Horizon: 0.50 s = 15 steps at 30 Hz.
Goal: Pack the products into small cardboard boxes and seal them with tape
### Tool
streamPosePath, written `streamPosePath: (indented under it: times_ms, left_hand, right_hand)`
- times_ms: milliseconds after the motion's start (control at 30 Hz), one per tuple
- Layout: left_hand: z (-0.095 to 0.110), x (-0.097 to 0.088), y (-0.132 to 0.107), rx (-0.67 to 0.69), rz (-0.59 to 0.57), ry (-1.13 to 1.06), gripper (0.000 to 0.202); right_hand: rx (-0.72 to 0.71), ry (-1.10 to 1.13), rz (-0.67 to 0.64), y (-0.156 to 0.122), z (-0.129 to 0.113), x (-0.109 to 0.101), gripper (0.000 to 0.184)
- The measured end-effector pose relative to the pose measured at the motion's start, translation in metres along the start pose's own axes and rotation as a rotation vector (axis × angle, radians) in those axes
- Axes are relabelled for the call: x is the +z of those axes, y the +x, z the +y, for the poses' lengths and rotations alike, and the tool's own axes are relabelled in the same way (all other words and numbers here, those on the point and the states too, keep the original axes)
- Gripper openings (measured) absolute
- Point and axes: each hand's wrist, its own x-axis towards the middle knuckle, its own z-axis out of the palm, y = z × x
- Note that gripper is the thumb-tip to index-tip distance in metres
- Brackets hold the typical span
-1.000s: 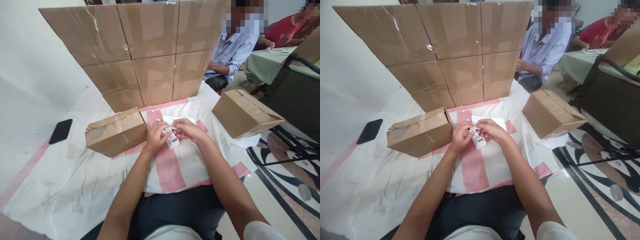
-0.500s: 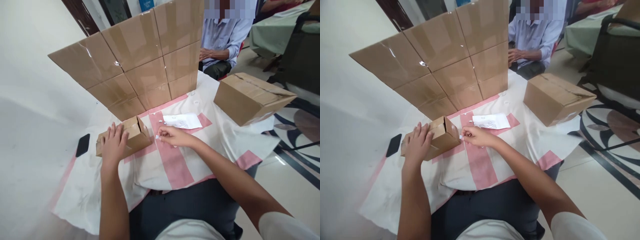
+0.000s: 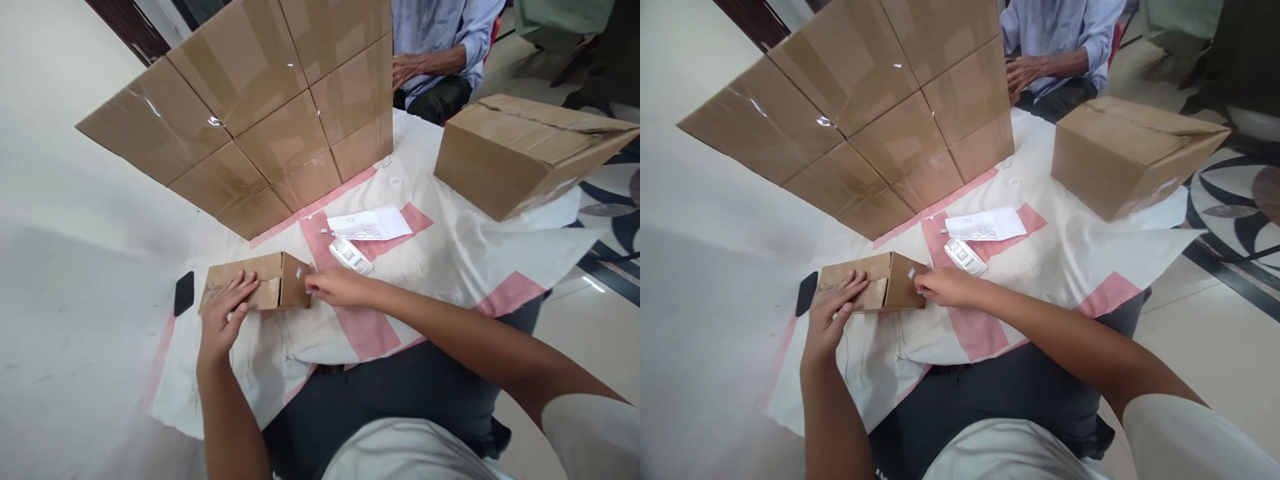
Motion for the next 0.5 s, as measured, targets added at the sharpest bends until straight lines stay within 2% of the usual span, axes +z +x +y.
streamPosePath:
  times_ms: [167, 300, 500]
  left_hand:
    - [0.003, 0.005, 0.004, 0.01, 0.035, -0.011, 0.036]
    - [0.004, 0.01, 0.012, 0.032, 0.033, 0.007, 0.037]
    - [0.007, 0.012, 0.011, 0.07, 0.015, 0.031, 0.051]
  right_hand:
    - [-0.024, -0.088, 0.064, 0.013, 0.011, 0.009, 0.02]
    - [-0.017, -0.188, 0.082, 0.017, 0.01, 0.003, 0.02]
    - [0.015, -0.241, 0.06, 0.015, 0.004, -0.003, 0.016]
